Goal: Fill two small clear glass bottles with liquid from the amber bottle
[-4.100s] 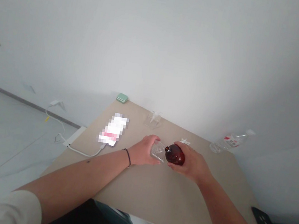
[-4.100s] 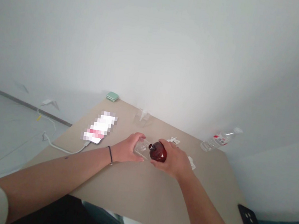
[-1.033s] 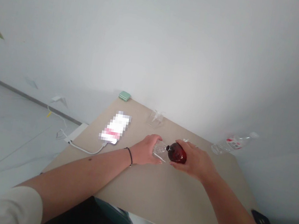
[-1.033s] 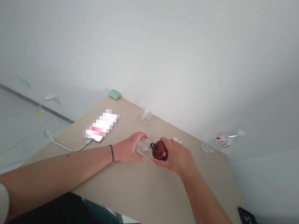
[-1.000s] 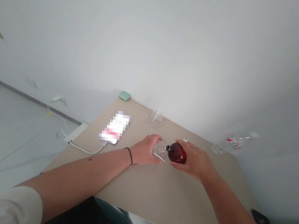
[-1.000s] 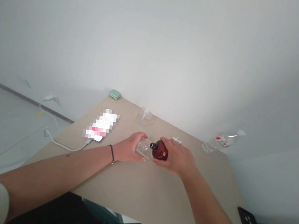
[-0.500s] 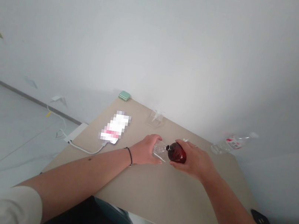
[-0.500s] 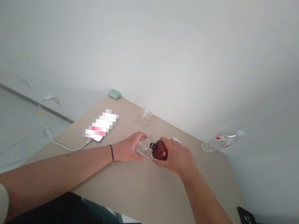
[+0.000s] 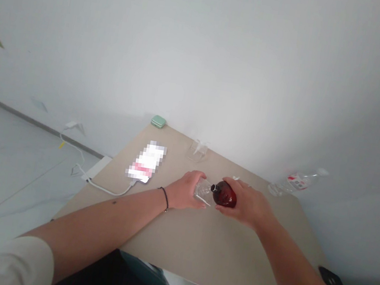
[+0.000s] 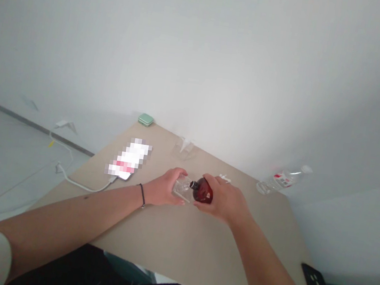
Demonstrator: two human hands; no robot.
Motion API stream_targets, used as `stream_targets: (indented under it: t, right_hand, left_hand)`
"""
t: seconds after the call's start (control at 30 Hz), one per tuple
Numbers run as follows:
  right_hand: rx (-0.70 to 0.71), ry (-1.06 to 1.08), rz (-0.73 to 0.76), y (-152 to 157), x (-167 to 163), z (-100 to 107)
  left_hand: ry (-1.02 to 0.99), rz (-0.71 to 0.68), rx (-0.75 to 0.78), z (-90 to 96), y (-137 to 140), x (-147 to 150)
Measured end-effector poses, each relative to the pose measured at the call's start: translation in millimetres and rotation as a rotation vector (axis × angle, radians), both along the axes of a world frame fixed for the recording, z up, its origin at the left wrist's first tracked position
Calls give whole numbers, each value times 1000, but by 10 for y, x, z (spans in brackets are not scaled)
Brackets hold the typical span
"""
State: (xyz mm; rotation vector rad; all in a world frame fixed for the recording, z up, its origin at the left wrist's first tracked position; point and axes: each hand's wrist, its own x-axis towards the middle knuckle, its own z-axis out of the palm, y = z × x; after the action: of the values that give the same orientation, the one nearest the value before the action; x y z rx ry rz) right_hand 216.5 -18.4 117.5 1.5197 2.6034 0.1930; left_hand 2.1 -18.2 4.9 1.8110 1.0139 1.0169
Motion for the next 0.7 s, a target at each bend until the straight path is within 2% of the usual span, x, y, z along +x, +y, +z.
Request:
stream_targets:
  t: [0.7]
  right_hand:
    - [-13, 4, 8, 7, 7, 6]
  left_hand:
    - [24, -7, 13, 12, -4, 1]
